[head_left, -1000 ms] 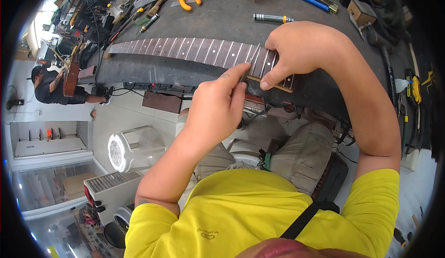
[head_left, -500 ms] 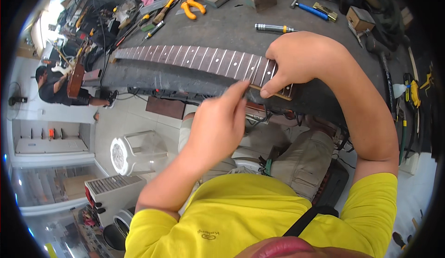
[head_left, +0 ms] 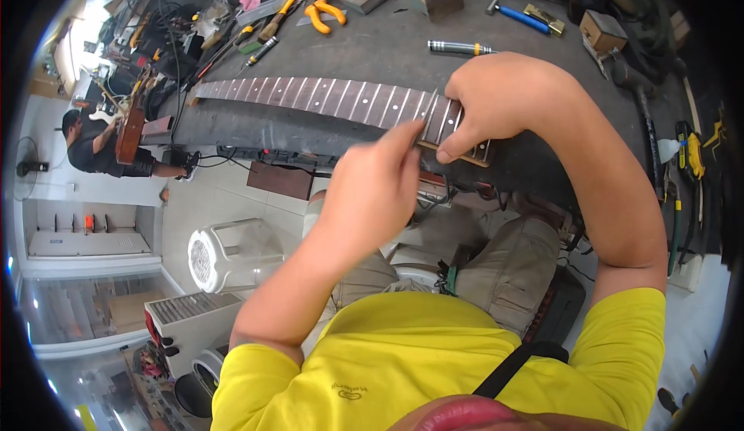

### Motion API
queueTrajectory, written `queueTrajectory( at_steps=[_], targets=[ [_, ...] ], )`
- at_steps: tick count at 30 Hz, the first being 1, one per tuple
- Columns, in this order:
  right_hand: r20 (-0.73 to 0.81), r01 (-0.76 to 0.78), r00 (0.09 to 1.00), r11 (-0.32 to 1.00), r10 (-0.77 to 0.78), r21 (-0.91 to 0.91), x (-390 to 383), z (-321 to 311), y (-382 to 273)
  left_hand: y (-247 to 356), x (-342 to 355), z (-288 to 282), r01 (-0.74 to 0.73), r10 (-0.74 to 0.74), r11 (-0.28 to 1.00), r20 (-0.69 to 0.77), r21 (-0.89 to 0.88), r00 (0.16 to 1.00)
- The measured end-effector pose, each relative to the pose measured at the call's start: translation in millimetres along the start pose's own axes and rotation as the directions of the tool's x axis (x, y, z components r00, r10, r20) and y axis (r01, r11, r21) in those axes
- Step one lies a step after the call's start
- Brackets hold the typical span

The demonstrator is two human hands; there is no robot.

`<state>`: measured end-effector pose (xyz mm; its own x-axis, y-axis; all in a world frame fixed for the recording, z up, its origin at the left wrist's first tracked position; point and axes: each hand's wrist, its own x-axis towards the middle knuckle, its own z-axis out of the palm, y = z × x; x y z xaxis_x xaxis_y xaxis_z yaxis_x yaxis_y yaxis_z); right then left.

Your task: The person polishes the metal frets on a detached guitar neck using a small abrasive tool, moving along the length of the fretboard and working on individual frets.

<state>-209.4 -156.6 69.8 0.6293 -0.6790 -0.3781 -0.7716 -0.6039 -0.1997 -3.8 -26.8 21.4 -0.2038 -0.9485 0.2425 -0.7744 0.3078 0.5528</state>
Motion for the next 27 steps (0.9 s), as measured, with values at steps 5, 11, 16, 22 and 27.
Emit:
queueTrajectory(
  at_steps=[5,11,16,22,27],
  targets=[
    [0.002,-0.027,1.000,0.999,0.027,0.043,-1,6,9,-6,-3,-12,0.260,-0.297,0.797,0.022,-0.545,0.955],
    [0.002,0.003,1.000,1.000,-0.003,-0.002,2,4,5,-10,-55,-5,0.195,-0.210,0.910,0.001,-0.364,0.978],
    [-0.009,-0.020,1.000,0.999,0.020,0.037,2,6,7,-5,-57,10,0.027,-0.045,0.978,-0.081,-0.207,0.996],
    [-0.020,0.000,1.000,0.999,0.001,0.048,3,4,6,-7,-42,17,0.075,-0.098,0.970,-0.091,-0.230,0.991],
    [-0.039,0.021,0.999,0.998,-0.018,0.060,3,8,10,-11,-47,20,0.095,-0.132,0.949,-0.102,-0.302,0.986]
  ],
)
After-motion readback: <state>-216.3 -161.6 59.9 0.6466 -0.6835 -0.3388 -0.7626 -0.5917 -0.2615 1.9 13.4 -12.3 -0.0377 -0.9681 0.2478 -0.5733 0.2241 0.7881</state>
